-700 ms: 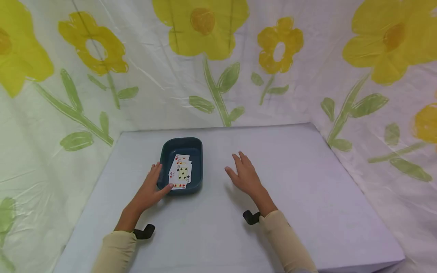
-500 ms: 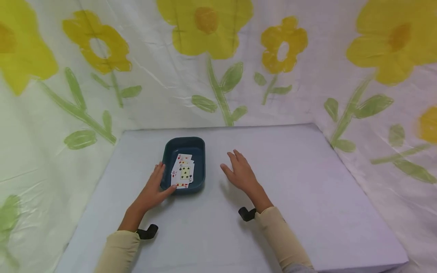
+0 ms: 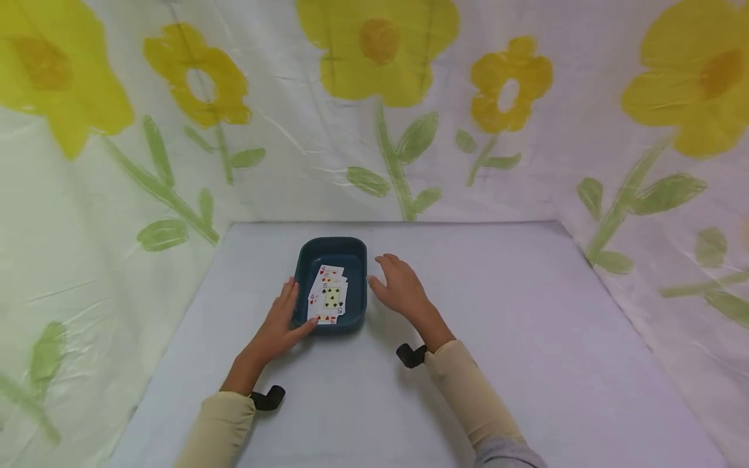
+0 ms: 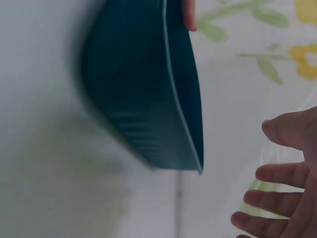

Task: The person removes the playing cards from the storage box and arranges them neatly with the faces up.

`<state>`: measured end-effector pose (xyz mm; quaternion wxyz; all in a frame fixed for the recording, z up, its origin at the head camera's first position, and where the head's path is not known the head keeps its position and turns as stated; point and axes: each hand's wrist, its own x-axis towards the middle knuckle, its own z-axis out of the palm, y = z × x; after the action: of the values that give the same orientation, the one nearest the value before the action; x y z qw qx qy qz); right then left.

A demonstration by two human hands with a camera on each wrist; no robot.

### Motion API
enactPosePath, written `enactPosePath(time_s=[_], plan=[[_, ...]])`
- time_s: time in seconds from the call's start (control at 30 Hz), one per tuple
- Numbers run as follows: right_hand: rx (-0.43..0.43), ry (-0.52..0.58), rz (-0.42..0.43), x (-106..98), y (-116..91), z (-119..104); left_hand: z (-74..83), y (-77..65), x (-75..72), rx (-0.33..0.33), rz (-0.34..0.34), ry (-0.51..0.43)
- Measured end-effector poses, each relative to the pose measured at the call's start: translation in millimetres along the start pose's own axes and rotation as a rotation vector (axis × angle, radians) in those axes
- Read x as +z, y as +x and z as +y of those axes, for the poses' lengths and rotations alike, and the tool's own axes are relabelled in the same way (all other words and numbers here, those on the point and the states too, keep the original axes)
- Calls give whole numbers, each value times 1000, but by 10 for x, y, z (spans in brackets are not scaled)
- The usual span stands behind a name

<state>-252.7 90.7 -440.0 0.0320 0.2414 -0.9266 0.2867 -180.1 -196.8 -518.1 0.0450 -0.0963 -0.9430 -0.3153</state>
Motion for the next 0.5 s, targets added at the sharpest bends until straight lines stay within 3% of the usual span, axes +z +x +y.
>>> enactPosePath(time_s=[0.27, 0.5], plan=[[2, -20, -107, 102, 373, -276, -7, 22, -20, 1, 8, -1], [36, -56, -192, 290, 559, -351, 15, -35, 35, 12, 36, -20]])
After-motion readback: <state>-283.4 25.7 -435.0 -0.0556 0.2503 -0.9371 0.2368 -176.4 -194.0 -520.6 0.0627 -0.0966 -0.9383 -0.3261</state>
